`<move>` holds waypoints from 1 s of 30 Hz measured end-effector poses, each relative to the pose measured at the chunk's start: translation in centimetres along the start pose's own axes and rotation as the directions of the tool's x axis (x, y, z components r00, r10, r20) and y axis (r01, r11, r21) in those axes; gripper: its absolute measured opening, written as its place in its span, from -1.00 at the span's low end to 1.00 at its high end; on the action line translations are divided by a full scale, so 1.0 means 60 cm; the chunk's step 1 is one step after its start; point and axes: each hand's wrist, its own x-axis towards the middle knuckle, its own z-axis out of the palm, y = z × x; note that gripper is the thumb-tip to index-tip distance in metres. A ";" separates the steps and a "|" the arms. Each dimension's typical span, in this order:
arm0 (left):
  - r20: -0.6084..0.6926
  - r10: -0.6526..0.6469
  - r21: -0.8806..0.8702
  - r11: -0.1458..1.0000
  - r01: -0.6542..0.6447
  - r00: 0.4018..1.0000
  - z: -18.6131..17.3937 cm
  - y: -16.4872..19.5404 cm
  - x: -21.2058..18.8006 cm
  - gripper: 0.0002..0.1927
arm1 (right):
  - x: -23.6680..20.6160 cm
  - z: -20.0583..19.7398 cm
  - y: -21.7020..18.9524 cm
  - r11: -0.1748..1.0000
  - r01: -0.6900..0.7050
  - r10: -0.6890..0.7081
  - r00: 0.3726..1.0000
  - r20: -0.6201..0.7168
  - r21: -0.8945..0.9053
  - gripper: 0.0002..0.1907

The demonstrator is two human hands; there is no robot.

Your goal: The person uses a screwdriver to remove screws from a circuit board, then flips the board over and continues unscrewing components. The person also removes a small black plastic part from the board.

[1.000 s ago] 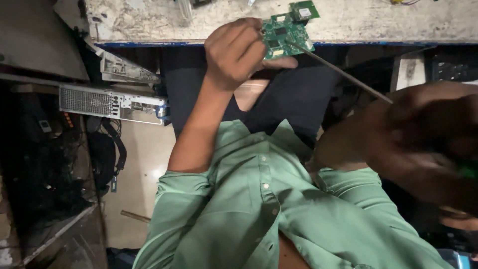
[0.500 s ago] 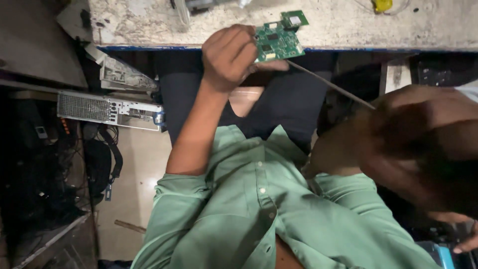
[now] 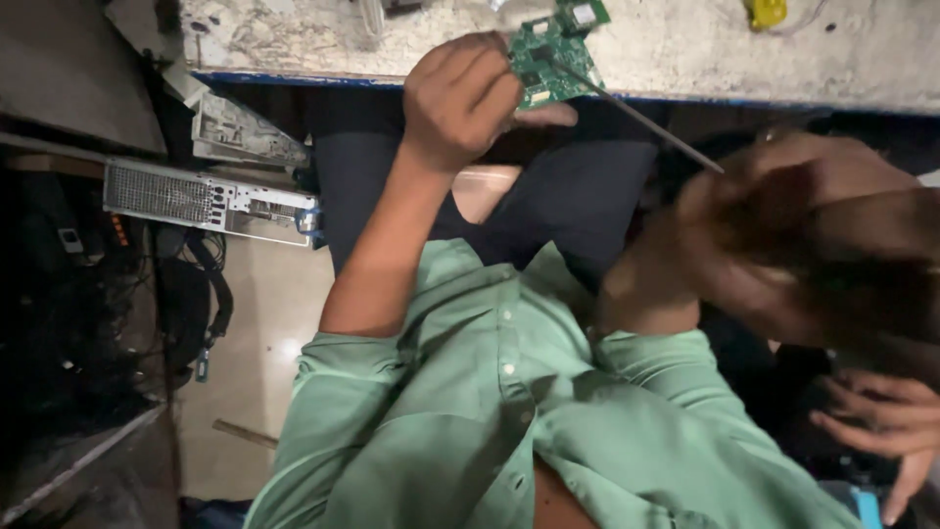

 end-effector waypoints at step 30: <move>-0.031 -0.084 -0.140 0.987 0.079 0.996 -0.005 -0.001 -0.003 -0.34 | 0.043 -0.030 -0.031 0.976 0.186 -0.193 0.980 0.055 0.115 -0.62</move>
